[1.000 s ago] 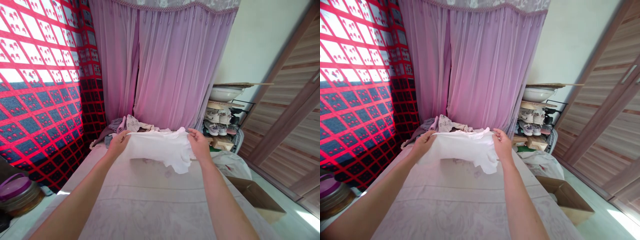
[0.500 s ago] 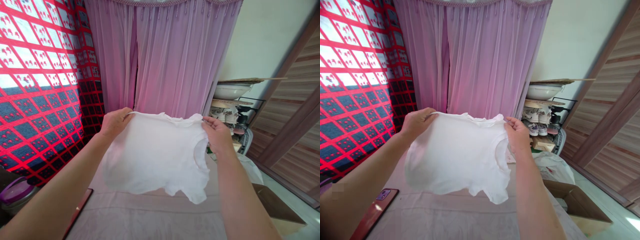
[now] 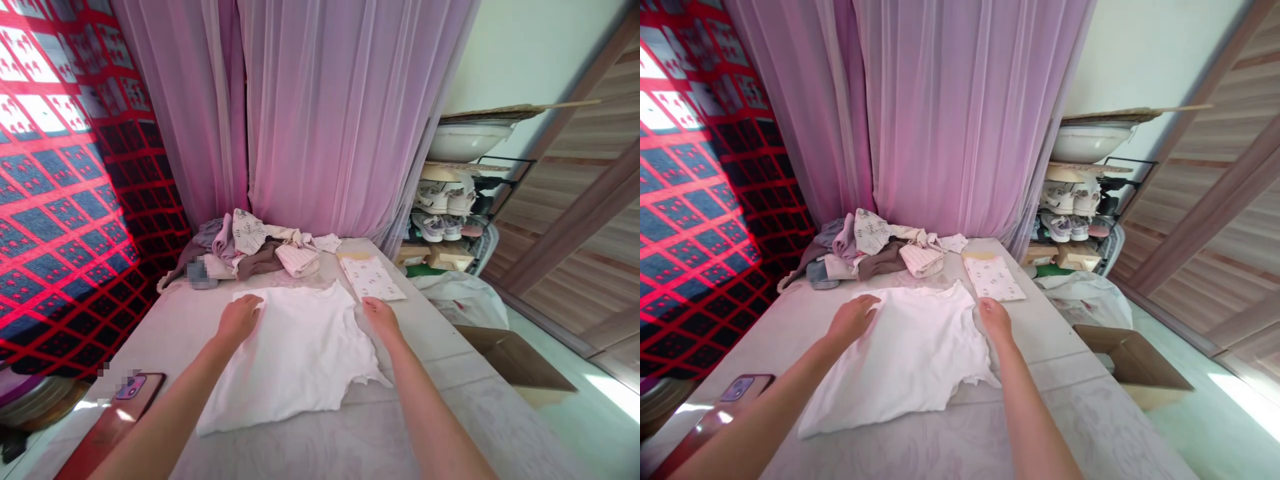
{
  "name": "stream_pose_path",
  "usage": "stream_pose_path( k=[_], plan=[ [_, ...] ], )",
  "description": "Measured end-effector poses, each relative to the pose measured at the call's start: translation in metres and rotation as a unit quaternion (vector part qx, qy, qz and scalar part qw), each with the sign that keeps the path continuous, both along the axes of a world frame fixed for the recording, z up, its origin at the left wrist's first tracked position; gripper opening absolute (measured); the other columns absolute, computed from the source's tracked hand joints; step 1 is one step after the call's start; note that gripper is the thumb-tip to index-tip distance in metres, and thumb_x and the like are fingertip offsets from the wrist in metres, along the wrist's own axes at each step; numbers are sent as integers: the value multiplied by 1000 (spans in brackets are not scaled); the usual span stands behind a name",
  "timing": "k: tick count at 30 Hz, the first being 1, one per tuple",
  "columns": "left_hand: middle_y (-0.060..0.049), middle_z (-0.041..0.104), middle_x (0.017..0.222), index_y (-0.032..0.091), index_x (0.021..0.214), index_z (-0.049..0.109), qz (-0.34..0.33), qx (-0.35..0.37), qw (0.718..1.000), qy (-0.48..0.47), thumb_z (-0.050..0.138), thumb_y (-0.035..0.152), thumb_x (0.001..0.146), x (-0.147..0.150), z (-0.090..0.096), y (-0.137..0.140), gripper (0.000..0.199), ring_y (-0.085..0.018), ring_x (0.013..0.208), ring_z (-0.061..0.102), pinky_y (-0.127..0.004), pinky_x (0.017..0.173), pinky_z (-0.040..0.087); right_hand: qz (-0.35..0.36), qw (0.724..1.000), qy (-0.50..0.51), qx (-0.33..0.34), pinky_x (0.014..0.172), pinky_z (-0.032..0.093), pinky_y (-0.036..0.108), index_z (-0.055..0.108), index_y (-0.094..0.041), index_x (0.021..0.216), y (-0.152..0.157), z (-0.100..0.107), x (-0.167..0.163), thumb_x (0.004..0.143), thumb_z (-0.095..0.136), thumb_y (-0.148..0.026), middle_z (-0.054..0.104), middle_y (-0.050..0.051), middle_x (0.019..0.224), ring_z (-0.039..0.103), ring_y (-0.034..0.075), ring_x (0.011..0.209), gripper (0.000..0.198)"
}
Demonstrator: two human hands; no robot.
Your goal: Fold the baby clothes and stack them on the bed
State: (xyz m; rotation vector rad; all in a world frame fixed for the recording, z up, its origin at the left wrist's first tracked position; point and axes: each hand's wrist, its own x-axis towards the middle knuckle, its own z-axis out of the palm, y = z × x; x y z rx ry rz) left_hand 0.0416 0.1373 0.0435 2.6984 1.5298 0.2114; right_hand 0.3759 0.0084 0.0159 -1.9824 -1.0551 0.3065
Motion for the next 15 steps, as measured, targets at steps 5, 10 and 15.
stream_pose_path(
  k=[5,10,15],
  plan=[
    [-9,59,129,20,122,58,81,-22,996,-41,36,31,92,-39,-23,-21,39,-24,111,59,-34,91,44,-38,987,-46,-151,75,45,31,68,-23,103,-44,-12,-18,81,49,-35,73,6,95,66,22,89,32],
    [-13,61,126,18,115,62,141,-25,989,-39,38,41,90,-58,-24,-8,42,-30,111,58,-39,88,44,7,947,-142,-289,70,42,31,66,-25,96,-63,-1,-36,85,45,-45,72,5,94,65,24,89,31],
    [-14,66,114,18,97,67,164,-27,984,-60,44,51,85,-50,-24,0,42,-31,105,60,-40,86,43,-3,931,-173,-322,64,40,30,65,-26,89,-67,6,-27,87,41,-38,72,5,91,65,23,84,27]
  ],
)
